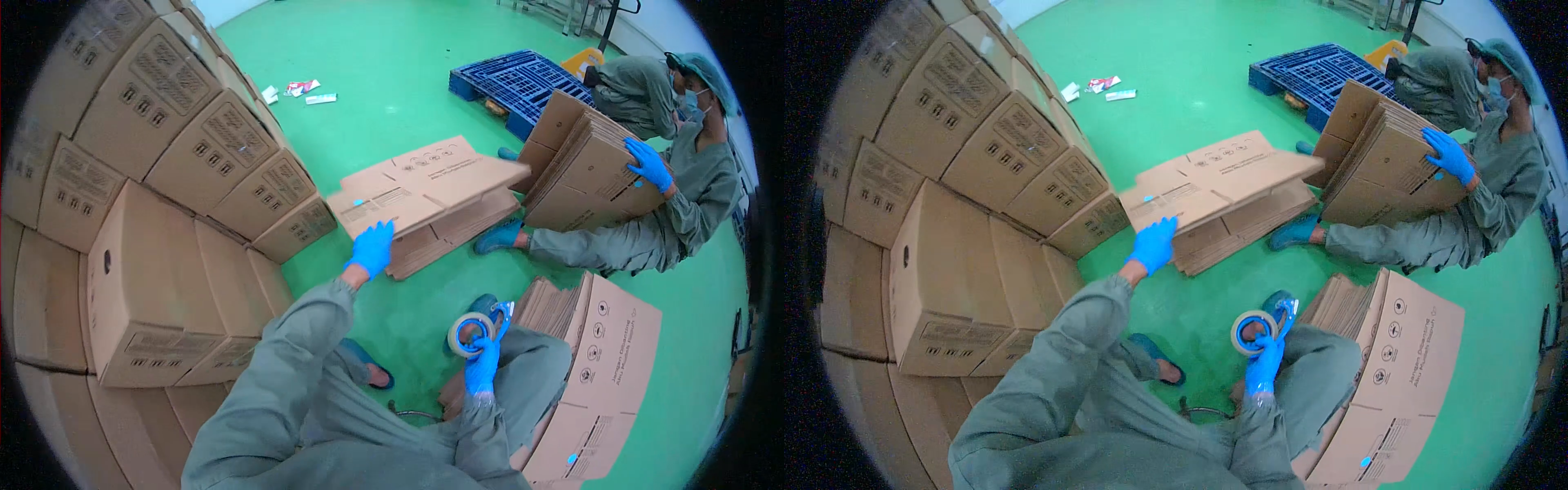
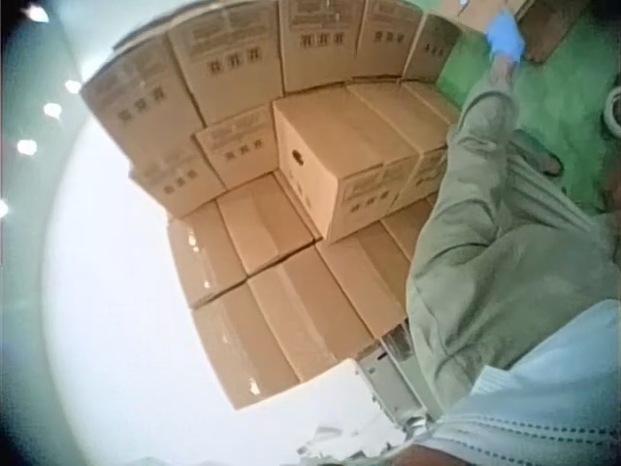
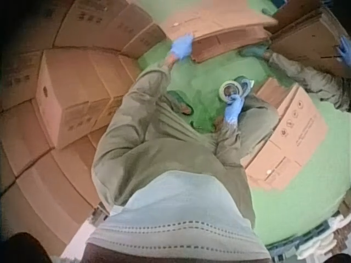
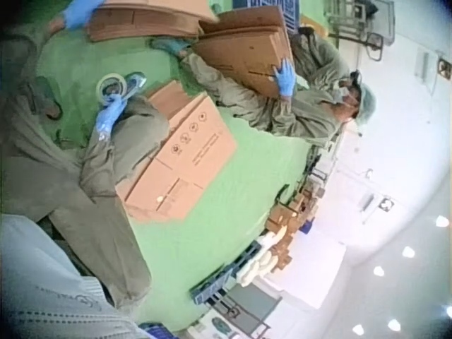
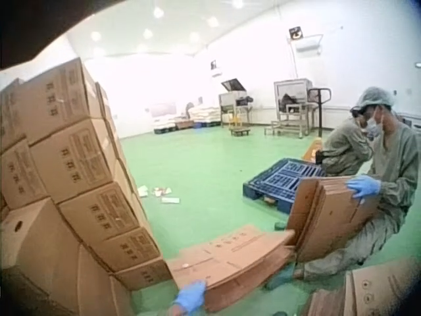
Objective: Assemble and seal cardboard boxes using a tape dispenser.
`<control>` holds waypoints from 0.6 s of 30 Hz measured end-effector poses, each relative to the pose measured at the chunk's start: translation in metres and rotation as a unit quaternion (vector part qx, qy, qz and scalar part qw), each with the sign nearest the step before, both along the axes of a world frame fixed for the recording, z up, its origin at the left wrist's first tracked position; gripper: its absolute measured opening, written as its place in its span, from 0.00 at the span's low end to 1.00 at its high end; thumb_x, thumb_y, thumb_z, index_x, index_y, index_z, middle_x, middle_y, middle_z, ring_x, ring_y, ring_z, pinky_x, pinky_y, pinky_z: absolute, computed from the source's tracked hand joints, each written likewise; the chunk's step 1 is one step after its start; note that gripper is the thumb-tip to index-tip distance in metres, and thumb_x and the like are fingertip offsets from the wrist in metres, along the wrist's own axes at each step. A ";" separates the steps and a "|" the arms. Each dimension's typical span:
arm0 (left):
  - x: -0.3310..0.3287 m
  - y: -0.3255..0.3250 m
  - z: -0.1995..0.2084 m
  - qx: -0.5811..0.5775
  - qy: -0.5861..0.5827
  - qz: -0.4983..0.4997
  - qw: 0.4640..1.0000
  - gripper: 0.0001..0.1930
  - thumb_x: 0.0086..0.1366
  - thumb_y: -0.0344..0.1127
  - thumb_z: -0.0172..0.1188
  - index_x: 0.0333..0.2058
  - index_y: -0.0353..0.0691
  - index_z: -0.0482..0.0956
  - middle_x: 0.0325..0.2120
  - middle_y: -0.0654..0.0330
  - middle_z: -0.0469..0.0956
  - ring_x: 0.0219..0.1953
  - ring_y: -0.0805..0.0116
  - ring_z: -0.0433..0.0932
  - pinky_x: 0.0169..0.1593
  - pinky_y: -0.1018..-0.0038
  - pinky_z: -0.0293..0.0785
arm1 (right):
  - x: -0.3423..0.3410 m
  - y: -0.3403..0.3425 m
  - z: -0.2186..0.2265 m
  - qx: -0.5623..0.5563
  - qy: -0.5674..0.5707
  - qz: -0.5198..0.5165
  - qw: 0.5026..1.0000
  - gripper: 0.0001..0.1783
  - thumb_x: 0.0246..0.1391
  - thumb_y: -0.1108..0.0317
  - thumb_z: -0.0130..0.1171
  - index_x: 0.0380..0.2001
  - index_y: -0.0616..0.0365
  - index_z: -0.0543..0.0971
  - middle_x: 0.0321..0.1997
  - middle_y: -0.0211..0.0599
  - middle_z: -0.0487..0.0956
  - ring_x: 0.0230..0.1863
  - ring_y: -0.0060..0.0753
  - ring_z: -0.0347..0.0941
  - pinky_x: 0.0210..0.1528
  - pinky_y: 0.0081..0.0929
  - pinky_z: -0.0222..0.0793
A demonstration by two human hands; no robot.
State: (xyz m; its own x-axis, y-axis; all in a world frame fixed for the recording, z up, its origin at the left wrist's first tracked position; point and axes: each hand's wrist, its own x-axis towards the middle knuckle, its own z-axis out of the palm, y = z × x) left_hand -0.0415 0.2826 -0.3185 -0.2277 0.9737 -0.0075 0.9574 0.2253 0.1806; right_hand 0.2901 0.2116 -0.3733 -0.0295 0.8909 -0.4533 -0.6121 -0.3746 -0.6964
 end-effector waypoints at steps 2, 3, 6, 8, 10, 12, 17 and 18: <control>0.022 0.011 0.052 -0.018 -0.024 -0.010 0.999 0.21 0.52 0.27 0.52 0.47 0.33 0.68 0.41 0.40 0.74 0.42 0.46 0.76 0.43 0.54 0.73 | -0.002 -0.001 0.000 0.027 0.012 0.007 1.000 0.41 0.39 0.79 0.49 0.63 0.57 0.58 0.42 0.33 0.72 0.37 0.24 0.68 0.36 0.19 0.68; 0.036 0.007 0.071 -0.017 -0.042 -0.028 0.999 0.18 0.51 0.28 0.52 0.43 0.33 0.69 0.34 0.40 0.76 0.38 0.46 0.78 0.39 0.54 0.74 | -0.002 -0.001 -0.001 0.091 0.033 0.001 0.995 0.38 0.38 0.78 0.50 0.60 0.60 0.61 0.43 0.33 0.72 0.38 0.25 0.68 0.37 0.19 0.68; 0.080 -0.047 0.099 -0.006 -0.122 -0.020 0.992 0.17 0.50 0.32 0.53 0.40 0.30 0.69 0.29 0.37 0.76 0.36 0.44 0.78 0.38 0.53 0.74 | 0.000 0.005 -0.005 0.047 0.044 -0.034 0.997 0.34 0.39 0.78 0.50 0.57 0.57 0.64 0.33 0.31 0.70 0.31 0.22 0.68 0.29 0.20 0.67; 0.117 -0.108 0.092 -0.008 -0.210 0.017 0.978 0.19 0.50 0.34 0.54 0.40 0.29 0.68 0.30 0.37 0.76 0.35 0.43 0.78 0.38 0.53 0.73 | 0.004 0.008 -0.011 -0.025 -0.114 -0.012 0.993 0.18 0.40 0.76 0.53 0.40 0.60 0.71 0.26 0.29 0.69 0.24 0.22 0.66 0.22 0.21 0.63; 0.142 -0.153 0.076 0.006 -0.284 0.059 0.957 0.20 0.50 0.36 0.55 0.40 0.29 0.67 0.30 0.37 0.76 0.35 0.41 0.77 0.39 0.52 0.73 | 0.004 0.008 -0.018 0.027 -0.140 0.033 0.989 0.13 0.40 0.74 0.53 0.34 0.58 0.70 0.23 0.29 0.68 0.20 0.22 0.65 0.19 0.21 0.60; 0.160 -0.177 0.053 -0.051 -0.248 0.131 0.958 0.24 0.51 0.39 0.56 0.42 0.27 0.65 0.28 0.37 0.76 0.35 0.42 0.77 0.39 0.52 0.73 | 0.001 0.003 -0.025 0.054 -0.197 0.067 0.977 0.08 0.41 0.72 0.55 0.27 0.57 0.70 0.20 0.28 0.67 0.15 0.22 0.62 0.14 0.21 0.55; 0.137 -0.131 0.014 0.197 -0.324 0.235 0.895 0.24 0.54 0.39 0.56 0.47 0.31 0.66 0.27 0.43 0.77 0.31 0.46 0.78 0.37 0.55 0.72 | -0.017 -0.017 -0.027 0.014 -0.154 0.170 0.973 0.07 0.42 0.72 0.57 0.26 0.56 0.70 0.16 0.26 0.67 0.13 0.23 0.63 0.14 0.22 0.55; 0.126 -0.120 0.011 0.188 -0.323 0.243 0.895 0.24 0.54 0.39 0.56 0.47 0.31 0.66 0.27 0.43 0.77 0.31 0.46 0.78 0.37 0.55 0.72 | -0.021 -0.020 -0.024 0.014 -0.180 0.168 0.969 0.07 0.41 0.72 0.57 0.26 0.56 0.70 0.16 0.26 0.66 0.13 0.23 0.62 0.14 0.22 0.55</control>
